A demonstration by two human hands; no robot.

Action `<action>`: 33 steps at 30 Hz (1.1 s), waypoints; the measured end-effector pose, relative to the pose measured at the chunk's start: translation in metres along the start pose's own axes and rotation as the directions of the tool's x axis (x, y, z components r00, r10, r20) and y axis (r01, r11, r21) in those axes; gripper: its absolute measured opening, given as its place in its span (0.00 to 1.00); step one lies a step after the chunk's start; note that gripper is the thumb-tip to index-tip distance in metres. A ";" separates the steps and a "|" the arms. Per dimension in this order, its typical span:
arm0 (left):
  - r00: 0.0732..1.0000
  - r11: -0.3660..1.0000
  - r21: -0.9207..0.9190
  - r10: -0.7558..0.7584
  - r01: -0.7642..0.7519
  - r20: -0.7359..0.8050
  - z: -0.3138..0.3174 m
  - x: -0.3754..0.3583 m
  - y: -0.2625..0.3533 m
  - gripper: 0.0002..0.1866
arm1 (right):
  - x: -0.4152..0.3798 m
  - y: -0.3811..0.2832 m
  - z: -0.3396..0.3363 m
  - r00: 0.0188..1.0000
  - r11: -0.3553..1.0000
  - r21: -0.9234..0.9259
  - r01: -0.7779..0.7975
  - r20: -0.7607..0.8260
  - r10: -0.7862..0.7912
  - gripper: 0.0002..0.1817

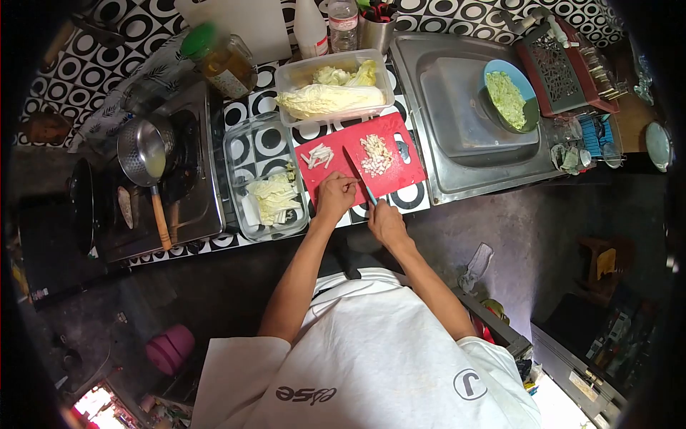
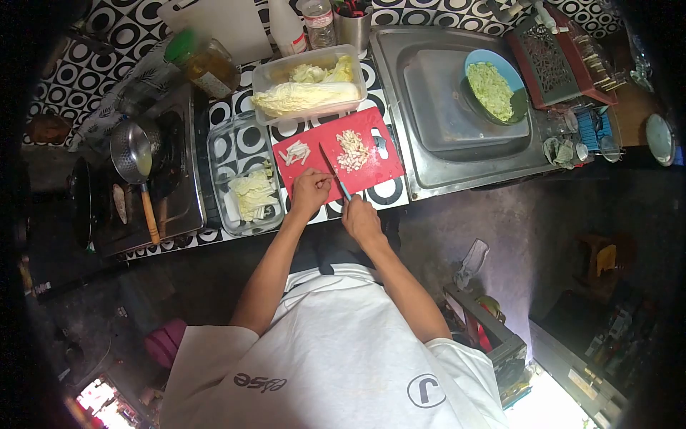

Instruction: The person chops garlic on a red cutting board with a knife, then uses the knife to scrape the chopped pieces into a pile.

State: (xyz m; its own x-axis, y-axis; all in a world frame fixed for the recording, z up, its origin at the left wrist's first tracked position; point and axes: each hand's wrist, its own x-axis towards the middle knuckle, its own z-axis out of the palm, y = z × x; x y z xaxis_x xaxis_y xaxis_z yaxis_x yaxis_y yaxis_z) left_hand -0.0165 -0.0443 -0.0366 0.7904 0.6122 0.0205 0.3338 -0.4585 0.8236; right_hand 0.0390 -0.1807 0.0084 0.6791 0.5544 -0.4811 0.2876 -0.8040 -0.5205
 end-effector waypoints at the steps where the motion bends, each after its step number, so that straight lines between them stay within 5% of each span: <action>1: 1.000 1.000 0.001 0.001 -0.001 -0.002 0.000 0.000 0.000 0.07 | 0.004 -0.001 -0.001 1.000 1.000 0.001 0.002 0.000 -0.002 0.19; 22: 0.999 0.997 -0.069 -0.030 0.028 -0.022 0.002 0.002 -0.003 0.06 | -0.035 0.012 -0.004 0.996 0.998 0.007 -0.070 0.061 0.069 0.20; 33: 1.000 0.999 -0.033 0.026 -0.026 0.005 0.000 0.000 -0.006 0.06 | 0.008 0.003 0.005 0.999 0.999 0.009 0.037 0.019 -0.037 0.20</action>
State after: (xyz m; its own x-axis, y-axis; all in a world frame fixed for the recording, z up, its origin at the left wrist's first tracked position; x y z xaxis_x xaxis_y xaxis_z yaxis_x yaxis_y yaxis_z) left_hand -0.0188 -0.0415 -0.0413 0.8011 0.5972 0.0394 0.2961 -0.4527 0.8411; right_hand 0.0423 -0.1776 -0.0008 0.6546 0.5881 -0.4750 0.3066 -0.7809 -0.5442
